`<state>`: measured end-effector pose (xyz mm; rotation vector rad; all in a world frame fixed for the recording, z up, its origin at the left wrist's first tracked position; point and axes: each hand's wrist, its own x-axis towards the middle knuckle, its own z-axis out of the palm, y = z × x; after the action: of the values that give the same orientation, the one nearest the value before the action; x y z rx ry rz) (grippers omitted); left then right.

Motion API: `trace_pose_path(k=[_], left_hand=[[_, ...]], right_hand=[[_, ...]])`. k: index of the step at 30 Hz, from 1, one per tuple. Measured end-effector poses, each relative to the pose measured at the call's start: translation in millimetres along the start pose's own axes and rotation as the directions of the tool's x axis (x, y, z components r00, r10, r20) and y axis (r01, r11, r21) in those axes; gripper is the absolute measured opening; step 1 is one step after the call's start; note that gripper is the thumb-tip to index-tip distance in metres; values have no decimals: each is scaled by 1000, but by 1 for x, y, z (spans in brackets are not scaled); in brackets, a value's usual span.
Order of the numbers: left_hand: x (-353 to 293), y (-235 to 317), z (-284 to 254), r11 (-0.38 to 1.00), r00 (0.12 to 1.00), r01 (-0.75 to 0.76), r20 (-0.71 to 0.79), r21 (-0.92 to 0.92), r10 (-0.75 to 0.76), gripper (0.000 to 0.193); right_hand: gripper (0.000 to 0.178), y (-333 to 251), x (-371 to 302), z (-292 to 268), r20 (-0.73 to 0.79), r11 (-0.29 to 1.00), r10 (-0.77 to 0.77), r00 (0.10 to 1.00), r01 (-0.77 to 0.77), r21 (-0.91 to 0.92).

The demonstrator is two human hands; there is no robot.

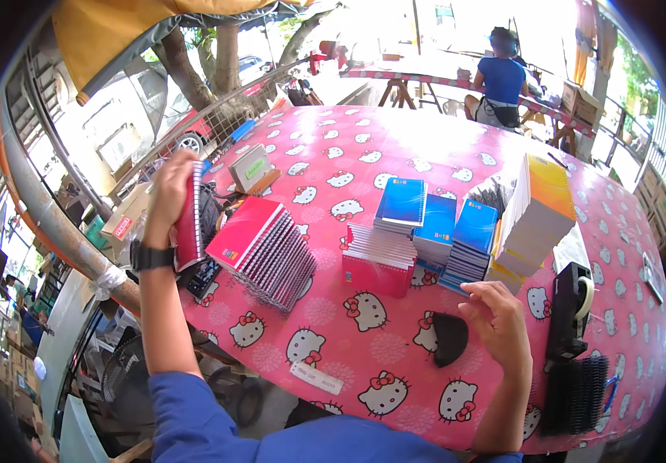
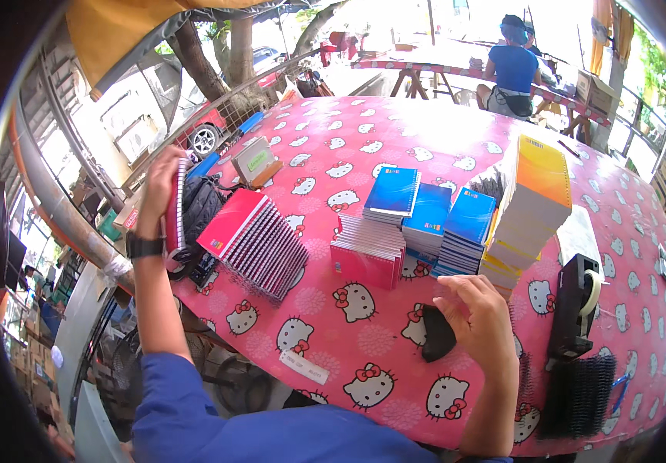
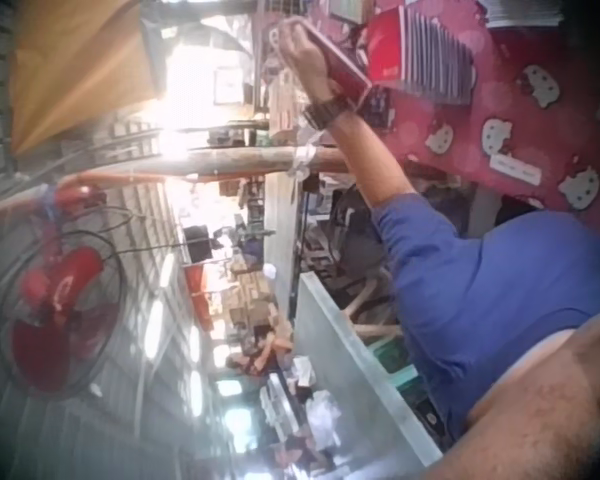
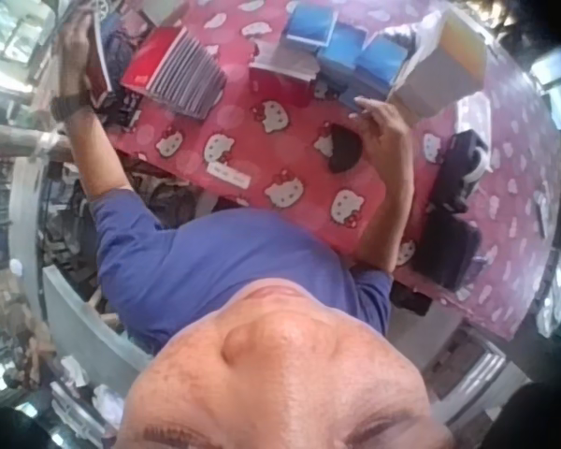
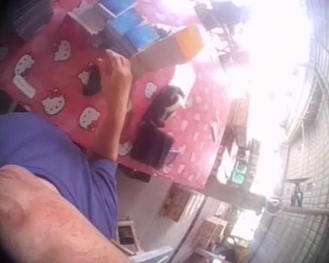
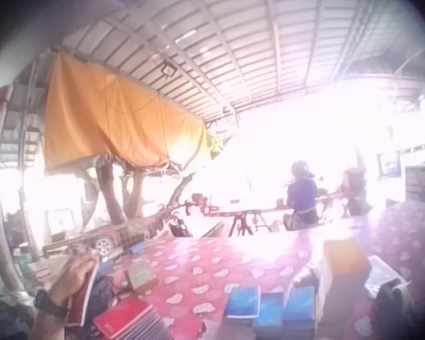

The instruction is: The person places small white labels on the covers of notebooks and then puts the notebooks into clear plastic sleeves.

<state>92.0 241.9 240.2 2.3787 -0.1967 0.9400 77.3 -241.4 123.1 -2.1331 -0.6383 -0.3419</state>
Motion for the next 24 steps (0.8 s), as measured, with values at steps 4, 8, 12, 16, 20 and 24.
trace_pose_path(k=[4,8,12,16,20,24], left_hand=[[12,-9,59,958,887,-165,461,236,39,20],[-10,-34,93,976,846,-144,532,163,37,32],[-3,-28,97,959,838,-120,544,256,-40,47],[-17,-4,97,921,771,-132,622,366,-137,73],[-22,-6,92,900,749,-135,638,414,-181,71],[-29,53,105,705,893,-429,382,565,237,63]], right_hand=[[24,-1,0,5,58,999,-53,997,53,-6],[24,-4,1,4,55,995,-98,994,99,-17],[24,4,0,8,65,992,-112,992,116,-55],[24,8,-2,8,106,989,-128,986,135,-63],[23,5,-1,7,53,984,-143,988,148,-100],[23,5,0,-3,27,986,-123,992,125,-107]])
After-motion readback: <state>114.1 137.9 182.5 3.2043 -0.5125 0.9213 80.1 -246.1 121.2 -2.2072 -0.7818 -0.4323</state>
